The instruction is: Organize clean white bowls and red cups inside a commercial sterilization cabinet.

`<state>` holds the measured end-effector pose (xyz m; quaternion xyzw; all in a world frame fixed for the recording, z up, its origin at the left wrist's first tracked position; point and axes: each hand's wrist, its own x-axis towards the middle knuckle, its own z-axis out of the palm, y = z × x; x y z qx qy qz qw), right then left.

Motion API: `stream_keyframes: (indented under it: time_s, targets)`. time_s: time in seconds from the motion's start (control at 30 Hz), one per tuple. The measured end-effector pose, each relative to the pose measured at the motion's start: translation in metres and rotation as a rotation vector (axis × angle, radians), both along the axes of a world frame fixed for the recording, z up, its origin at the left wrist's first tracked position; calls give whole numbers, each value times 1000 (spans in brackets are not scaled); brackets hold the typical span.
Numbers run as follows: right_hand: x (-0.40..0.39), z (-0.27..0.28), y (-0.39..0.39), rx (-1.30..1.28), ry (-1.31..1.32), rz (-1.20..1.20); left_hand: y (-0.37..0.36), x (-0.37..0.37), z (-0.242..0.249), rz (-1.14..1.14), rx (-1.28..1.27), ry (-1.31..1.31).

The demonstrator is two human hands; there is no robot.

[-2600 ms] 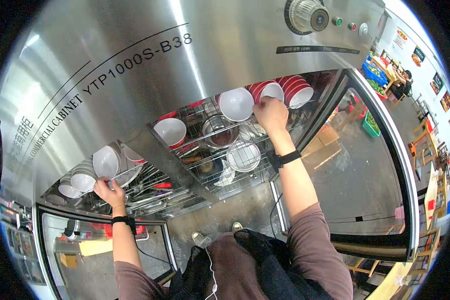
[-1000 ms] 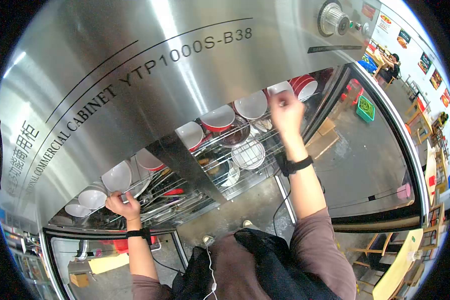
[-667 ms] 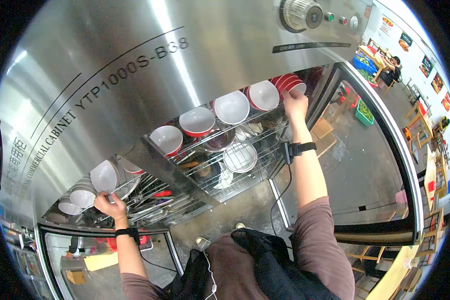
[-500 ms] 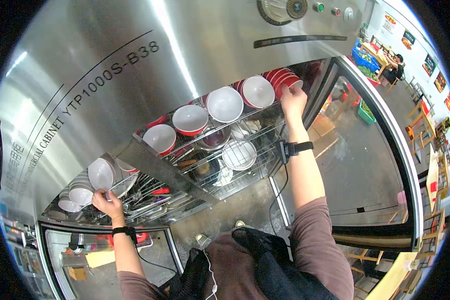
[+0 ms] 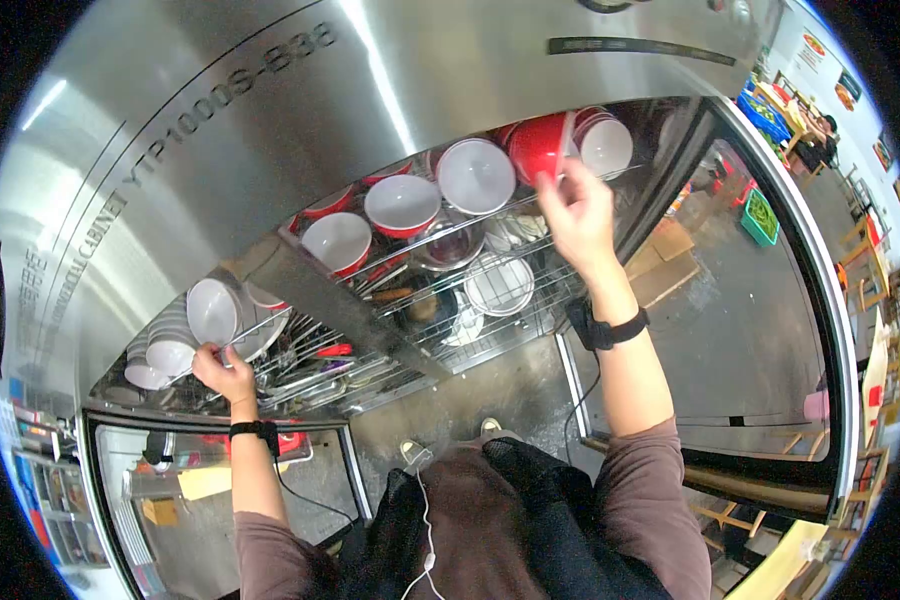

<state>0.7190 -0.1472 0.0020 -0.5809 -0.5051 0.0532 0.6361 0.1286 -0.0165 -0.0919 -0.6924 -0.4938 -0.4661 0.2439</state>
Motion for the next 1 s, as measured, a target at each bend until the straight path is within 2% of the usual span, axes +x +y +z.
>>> stream_keyframes:
  time_s: [0.03, 0.07, 0.1, 0.17, 0.3, 0.33, 0.43, 0.53, 1.0]
  targets:
    - [-17, 11, -4, -165, -153, -5, -2, 1, 1, -7, -26, -30]
    - [-40, 26, -1, -45, -330, 66, -2, 2, 1, -13, -8, -26]
    - [-54, 35, 4, -88, -458, 156, 0, 1, 1, -17, 11, -22]
    - [-79, 44, 25, 6, -700, 286, 0, 0, 0, -15, 2, -31]
    - [-121, 64, 70, -54, -971, 347, 0, 0, 3, -55, 29, -25]
    - [-128, 61, 85, -176, -967, 377, 0, -1, 4, -76, 28, -30]
    - [-152, 73, 118, -106, -1190, 310, 0, -2, 4, -101, 31, -25]
    - [-167, 83, 138, -27, -1176, 255, 4, -6, 4, -158, 63, -36]
    - [-188, 68, 190, -74, -1276, 167, 9, -9, 2, -160, 63, -49]
